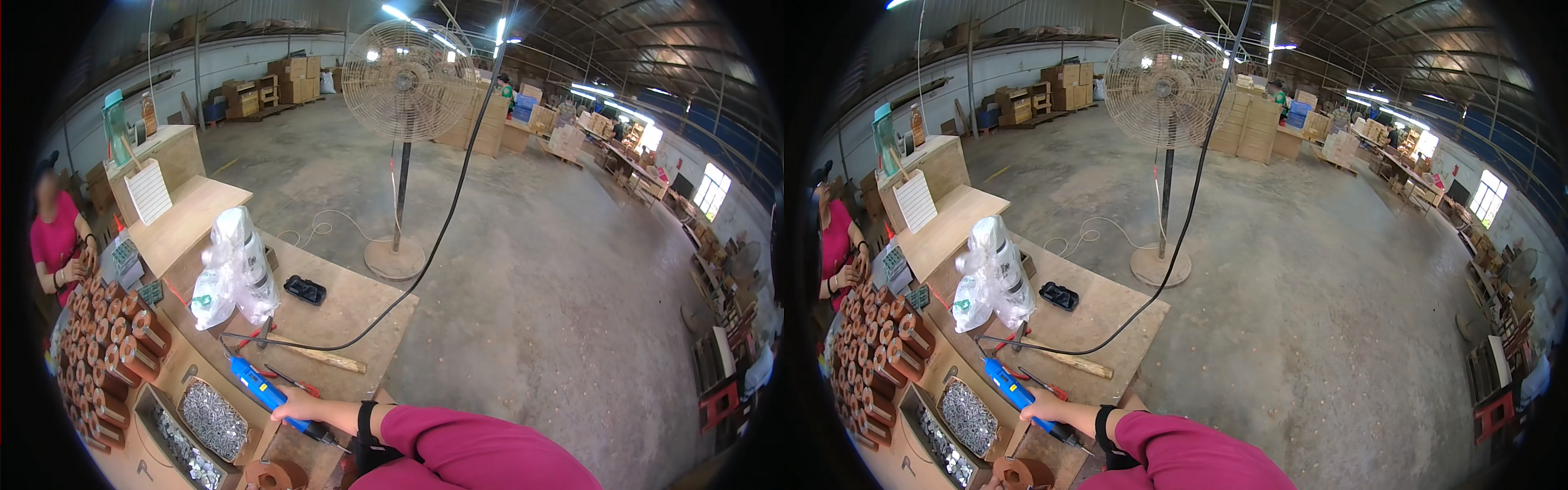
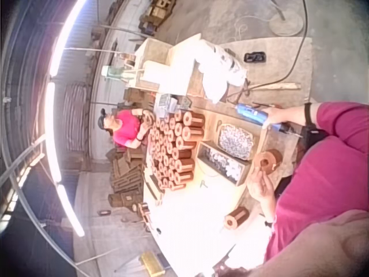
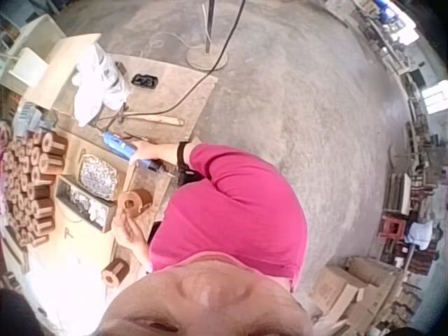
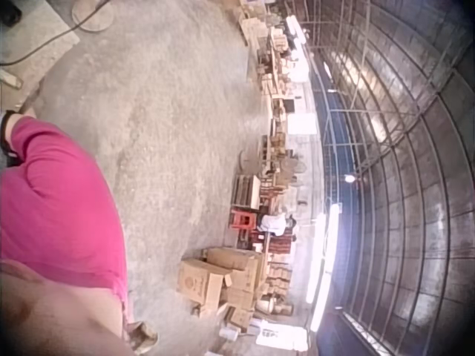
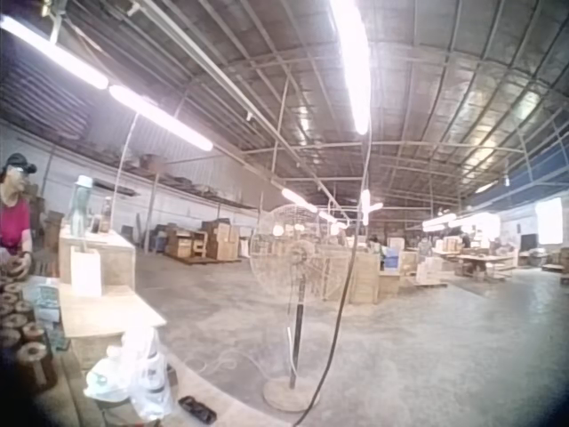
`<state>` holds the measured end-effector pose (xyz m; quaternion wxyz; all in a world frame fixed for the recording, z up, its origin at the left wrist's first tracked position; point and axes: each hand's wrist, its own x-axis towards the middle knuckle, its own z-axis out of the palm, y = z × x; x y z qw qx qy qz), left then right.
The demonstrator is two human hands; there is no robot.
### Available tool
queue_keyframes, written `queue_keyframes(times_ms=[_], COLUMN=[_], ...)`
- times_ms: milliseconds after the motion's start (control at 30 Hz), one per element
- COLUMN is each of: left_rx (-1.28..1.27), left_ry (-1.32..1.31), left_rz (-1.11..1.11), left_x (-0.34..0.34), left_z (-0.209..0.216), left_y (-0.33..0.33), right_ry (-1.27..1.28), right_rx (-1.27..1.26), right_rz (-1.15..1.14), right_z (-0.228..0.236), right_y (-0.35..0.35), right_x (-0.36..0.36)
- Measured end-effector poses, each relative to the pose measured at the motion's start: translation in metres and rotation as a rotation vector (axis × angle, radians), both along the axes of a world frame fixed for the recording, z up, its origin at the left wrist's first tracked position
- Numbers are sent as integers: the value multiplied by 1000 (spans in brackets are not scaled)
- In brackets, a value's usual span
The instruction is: Assembling small metal and wooden industrial components using an electric screwdriver and a hammer.
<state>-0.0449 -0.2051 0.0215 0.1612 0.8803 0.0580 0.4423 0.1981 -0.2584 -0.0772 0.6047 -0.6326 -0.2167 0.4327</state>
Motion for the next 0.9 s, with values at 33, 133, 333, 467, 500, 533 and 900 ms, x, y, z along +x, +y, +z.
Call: queue_keyframes(times_ms=[33, 133, 333, 467, 500, 533, 900], left_rx=[5, 15, 38, 36, 37, 35, 47], left_ry=[22, 48, 55, 59, 58, 59, 22], left_rz=[16, 35, 70, 84, 86, 83, 19], left_x=[0, 1, 1, 1, 0, 0, -2], left_z=[1, 5, 7, 7, 7, 7, 3], left_y=[-1, -4, -6, -6, -6, -7, -5], right_ry=[0, -5, 1, -3, -6, -7, -19], right_rx=[0, 1, 17, 11, 8, 8, -9], right_rz=[0, -1, 7, 8, 6, 7, -17], right_z=[0, -3, -6, -6, -6, -5, -6], right_y=[0, 1, 2, 2, 2, 2, 1], right_x=[0, 0, 2, 2, 2, 2, 0])
